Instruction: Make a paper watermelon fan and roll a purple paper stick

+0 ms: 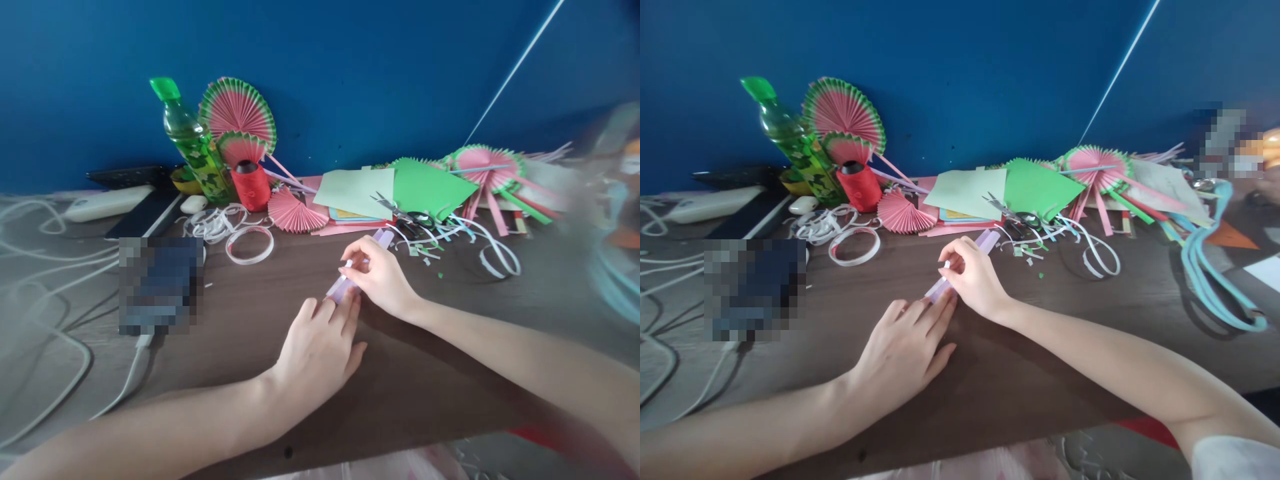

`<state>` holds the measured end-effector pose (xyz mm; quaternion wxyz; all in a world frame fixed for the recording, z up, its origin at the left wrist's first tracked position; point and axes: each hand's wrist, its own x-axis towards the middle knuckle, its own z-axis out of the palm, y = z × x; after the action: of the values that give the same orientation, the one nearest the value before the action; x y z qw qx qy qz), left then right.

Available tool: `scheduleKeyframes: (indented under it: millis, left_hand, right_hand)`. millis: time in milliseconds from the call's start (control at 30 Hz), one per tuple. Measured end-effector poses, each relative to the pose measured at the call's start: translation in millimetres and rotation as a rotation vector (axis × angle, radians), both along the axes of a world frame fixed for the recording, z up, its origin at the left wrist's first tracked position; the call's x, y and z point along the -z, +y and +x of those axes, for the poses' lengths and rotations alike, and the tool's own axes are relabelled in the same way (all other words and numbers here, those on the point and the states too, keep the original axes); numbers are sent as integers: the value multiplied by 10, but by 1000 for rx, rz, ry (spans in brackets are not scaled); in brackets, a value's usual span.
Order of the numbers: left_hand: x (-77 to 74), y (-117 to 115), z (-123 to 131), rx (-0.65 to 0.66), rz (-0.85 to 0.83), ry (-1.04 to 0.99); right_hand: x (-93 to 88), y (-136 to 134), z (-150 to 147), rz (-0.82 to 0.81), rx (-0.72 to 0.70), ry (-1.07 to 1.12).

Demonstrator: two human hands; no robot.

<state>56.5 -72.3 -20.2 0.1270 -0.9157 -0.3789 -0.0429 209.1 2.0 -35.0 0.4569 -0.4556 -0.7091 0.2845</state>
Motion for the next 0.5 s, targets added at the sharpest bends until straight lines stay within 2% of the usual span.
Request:
scheduleKeyframes:
  millis: [133,367,500]
  left_hand:
    - [1,5,-11,-2,5,-34]
    - [94,32,-17,31,-57,-67]
    - [98,46,-10,43,-81,-73]
  right_hand:
    - [6,4,-7,9,10,-11]
    - [-2,-6,0,45,-4,-32]
    - [-31,1,23,111,-2,-113]
